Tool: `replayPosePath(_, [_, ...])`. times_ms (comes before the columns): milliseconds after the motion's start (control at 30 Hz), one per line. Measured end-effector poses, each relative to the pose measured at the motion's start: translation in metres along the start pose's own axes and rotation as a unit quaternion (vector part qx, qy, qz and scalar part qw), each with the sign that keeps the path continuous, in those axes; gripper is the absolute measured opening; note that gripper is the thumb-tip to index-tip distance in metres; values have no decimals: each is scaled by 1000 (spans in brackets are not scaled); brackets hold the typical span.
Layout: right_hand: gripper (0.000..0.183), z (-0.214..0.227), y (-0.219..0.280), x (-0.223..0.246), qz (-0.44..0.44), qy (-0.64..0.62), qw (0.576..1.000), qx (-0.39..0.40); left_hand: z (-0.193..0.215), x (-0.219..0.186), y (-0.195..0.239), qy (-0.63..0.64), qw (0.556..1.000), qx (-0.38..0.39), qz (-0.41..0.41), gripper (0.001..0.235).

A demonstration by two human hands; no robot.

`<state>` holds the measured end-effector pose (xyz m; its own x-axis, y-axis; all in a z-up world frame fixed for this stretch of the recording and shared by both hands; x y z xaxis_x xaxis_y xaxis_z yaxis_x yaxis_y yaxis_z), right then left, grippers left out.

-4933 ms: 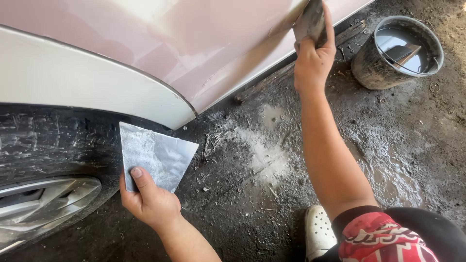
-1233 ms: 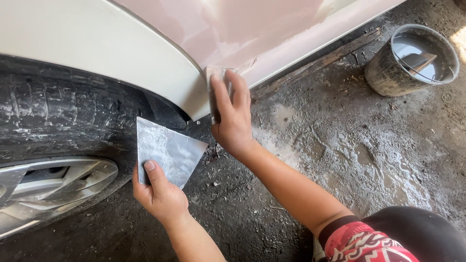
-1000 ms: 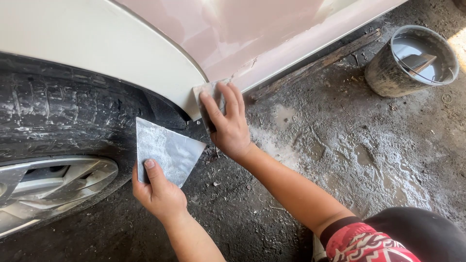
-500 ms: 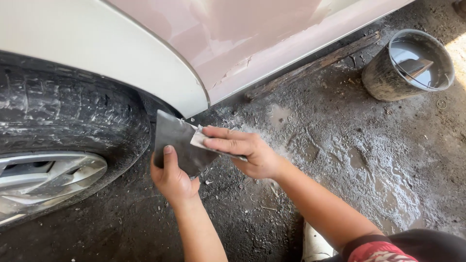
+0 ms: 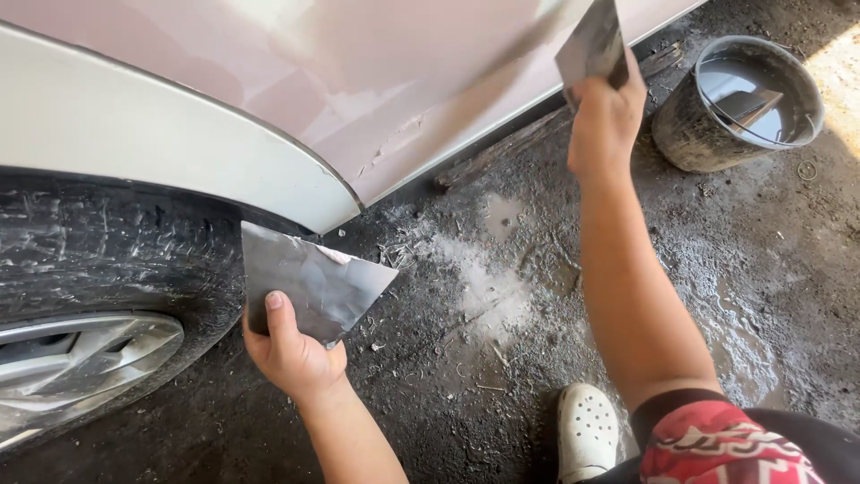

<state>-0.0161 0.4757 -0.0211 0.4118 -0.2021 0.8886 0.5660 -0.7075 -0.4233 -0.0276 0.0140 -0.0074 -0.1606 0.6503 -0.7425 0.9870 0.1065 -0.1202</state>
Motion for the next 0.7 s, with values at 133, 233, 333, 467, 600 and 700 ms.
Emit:
replayPosePath(133, [59,-31,-14,22,12,-83,996,-12,4,-4,-2,-9,1000,-3,-3,35])
replayPosePath(233, [59,-49,-6,26,-11,-105,994,-28,12,-4,-3,-11,1000,-5,-8,34])
replayPosePath(333, [62,-69,10,35,-17,-20,999,-27,19,-3,-3,-22,999,-23,2,33])
replayPosePath(467, [62,-103,40,49,37,53,998,9,24,-2,-4,-20,999,-33,7,32])
replayPosePath(600, [64,-128,68,59,148,150,977,24,28,-5,-5,-17,999,-26,9,31])
replayPosePath(700, [68,-148,85,72,113,253,961,4,31,-7,-6,-24,998,-50,8,32])
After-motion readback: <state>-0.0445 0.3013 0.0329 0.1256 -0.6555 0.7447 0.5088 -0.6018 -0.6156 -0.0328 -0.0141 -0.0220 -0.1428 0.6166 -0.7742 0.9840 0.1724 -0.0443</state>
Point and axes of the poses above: each hand's wrist, its own y-axis away from the middle knuckle, its own z-axis out of the back of the hand, x = y × z, the point moved 3 cm from there along -y, towards the middle knuckle, and after that the axes turned 1 degree about z, right-handed, at the moved point
